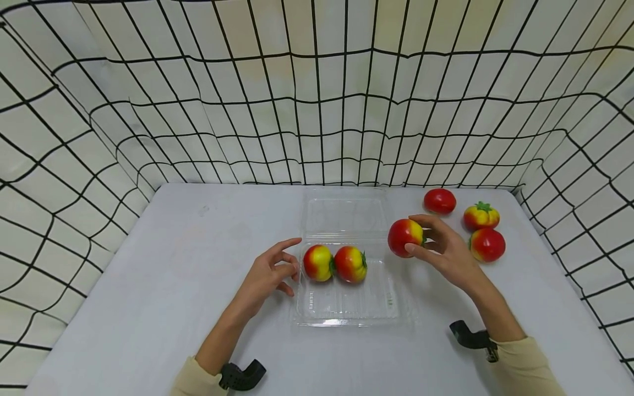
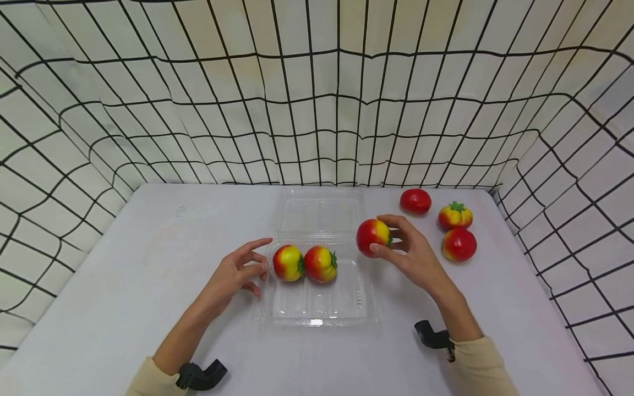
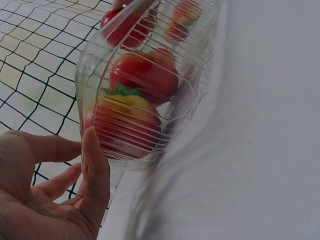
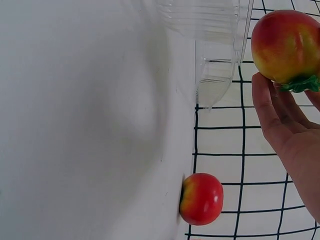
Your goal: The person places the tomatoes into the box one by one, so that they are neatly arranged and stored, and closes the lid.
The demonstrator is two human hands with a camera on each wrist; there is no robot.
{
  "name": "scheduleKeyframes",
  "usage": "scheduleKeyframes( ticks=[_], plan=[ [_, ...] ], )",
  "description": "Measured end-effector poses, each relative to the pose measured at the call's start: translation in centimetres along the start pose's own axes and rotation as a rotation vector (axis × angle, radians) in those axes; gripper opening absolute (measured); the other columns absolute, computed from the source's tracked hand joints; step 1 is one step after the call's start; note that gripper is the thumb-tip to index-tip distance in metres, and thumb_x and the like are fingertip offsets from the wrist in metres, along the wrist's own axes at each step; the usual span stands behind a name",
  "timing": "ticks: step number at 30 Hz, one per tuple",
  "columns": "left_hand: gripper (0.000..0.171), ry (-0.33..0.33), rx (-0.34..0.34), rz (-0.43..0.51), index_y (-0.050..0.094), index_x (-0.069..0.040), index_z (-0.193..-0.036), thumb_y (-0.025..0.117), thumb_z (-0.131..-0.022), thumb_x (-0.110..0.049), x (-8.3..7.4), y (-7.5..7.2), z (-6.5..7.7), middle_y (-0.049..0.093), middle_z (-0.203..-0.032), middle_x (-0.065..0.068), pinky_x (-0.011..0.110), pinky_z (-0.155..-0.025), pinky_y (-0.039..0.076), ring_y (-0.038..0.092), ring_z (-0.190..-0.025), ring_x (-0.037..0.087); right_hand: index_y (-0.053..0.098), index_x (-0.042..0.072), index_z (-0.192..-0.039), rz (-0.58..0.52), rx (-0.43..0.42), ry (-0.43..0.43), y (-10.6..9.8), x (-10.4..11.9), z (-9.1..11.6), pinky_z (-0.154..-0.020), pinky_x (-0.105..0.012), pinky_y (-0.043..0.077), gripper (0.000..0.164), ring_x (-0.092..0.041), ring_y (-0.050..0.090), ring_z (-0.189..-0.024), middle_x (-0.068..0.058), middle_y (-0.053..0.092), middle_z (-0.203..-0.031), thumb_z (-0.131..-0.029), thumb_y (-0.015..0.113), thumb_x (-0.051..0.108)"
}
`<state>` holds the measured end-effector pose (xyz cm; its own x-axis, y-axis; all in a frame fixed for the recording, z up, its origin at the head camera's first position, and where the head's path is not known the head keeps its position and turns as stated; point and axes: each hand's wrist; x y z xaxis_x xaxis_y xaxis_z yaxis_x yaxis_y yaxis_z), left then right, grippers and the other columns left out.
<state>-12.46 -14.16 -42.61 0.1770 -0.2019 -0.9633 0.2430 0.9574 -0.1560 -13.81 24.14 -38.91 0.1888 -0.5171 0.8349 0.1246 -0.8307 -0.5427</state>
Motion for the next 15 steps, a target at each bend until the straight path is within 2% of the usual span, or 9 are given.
scheduleKeyframes(
  ticks=[6, 15],
  plan=[
    [0.057, 0.002, 0.001, 0.000, 0.050, -0.021, -0.153, 0.062, -0.099, -0.010, 0.0, 0.0, 0.0, 0.061, -0.105, 0.012, 0.030, -0.063, 0.063, 0.065, -0.083, 0.026, 0.047, 0.014, -0.151, 0.002, 0.005, -0.023, 0.5, 0.0, -0.2, -0.090, -0.008, 0.051, 0.068, -0.034, 0.058, -0.128, -0.016, 0.053, -0.150, -0.092, 0.079, 0.023],
    [0.057, -0.005, 0.000, 0.006, 0.050, -0.021, -0.154, 0.062, -0.098, -0.010, 0.1, 0.0, 0.0, 0.061, -0.105, 0.012, 0.030, -0.062, 0.063, 0.065, -0.083, 0.024, 0.049, 0.018, -0.151, -0.002, 0.018, -0.051, 1.5, 0.0, -0.5, -0.096, -0.012, 0.051, 0.066, -0.033, 0.059, -0.129, -0.013, 0.054, -0.151, -0.093, 0.079, 0.022]
  ],
)
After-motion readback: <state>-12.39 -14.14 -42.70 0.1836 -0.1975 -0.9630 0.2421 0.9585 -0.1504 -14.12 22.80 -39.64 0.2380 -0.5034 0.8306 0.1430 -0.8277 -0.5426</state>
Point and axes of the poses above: each hand's wrist, its own z-axis away from the middle knuckle, its own y-axis out of the palm, x = y × z
